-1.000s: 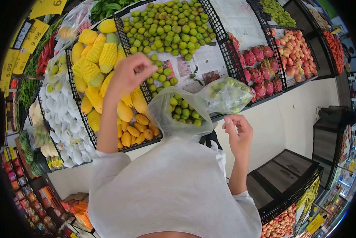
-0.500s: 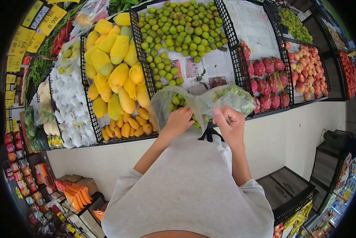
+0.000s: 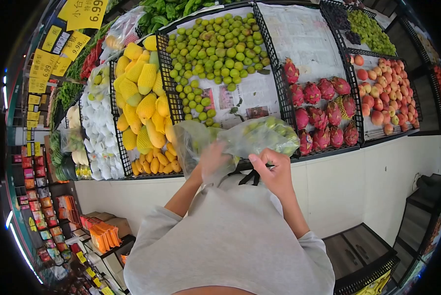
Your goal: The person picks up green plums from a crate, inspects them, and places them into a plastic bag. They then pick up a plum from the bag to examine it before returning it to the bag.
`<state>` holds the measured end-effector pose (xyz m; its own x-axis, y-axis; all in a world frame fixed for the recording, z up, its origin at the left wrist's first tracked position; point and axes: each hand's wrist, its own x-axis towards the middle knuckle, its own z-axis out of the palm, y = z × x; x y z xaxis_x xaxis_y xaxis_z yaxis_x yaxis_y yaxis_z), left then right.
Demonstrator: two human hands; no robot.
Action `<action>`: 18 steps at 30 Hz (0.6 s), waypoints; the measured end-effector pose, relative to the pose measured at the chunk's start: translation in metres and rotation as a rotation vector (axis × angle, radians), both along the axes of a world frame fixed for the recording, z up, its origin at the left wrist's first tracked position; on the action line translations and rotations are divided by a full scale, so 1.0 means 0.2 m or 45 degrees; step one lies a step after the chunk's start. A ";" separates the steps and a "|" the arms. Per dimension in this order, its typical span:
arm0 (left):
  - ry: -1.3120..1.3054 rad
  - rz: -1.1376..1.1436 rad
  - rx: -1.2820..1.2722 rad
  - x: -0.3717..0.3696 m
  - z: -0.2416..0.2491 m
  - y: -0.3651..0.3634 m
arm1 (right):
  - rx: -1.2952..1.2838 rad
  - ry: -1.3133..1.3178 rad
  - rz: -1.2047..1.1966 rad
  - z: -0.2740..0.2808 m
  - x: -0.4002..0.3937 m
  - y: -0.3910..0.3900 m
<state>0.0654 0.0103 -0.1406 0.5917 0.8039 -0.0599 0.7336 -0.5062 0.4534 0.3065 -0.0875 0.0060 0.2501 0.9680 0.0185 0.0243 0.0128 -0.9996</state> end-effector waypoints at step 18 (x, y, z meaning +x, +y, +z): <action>-1.204 0.448 0.043 0.27 0.94 0.01 | 0.126 -0.019 0.220 0.12 0.15 0.21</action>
